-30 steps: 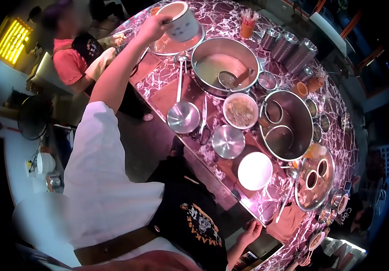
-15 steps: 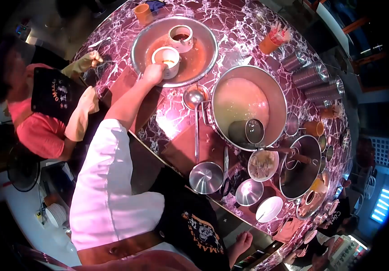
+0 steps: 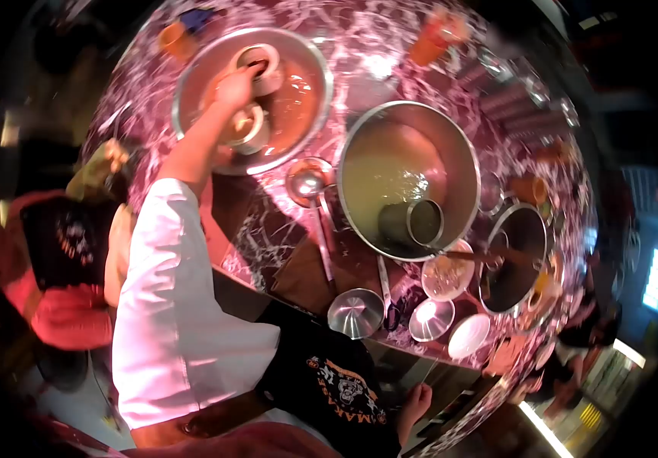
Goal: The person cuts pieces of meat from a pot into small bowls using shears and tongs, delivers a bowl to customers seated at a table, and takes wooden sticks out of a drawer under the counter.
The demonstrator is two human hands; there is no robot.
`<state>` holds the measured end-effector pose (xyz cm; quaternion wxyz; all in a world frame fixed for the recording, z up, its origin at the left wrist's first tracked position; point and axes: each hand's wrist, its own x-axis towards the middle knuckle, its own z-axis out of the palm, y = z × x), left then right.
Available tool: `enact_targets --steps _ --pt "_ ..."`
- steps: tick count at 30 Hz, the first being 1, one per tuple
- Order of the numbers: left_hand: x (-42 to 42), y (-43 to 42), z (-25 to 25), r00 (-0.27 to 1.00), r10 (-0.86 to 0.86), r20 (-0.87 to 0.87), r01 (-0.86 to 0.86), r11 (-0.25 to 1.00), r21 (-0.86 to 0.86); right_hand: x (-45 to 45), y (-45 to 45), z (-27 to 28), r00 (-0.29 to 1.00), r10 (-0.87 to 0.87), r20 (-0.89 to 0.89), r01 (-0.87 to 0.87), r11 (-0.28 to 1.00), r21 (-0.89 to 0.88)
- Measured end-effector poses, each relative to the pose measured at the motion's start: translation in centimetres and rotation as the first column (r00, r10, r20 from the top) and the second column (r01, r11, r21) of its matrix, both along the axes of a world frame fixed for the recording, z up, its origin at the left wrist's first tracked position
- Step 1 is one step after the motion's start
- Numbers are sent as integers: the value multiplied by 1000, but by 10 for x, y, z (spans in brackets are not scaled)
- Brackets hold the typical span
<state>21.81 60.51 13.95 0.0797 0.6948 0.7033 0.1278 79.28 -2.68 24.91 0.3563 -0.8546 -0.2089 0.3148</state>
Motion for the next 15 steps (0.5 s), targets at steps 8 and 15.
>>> enact_targets --steps 8,15 --pt "23 25 1 978 -192 81 205 957 -206 -28 -27 3 980 -199 10 199 972 -125" --pt "-13 56 -50 934 36 356 80 949 -306 -31 -27 0 960 -271 -72 268 962 -50"
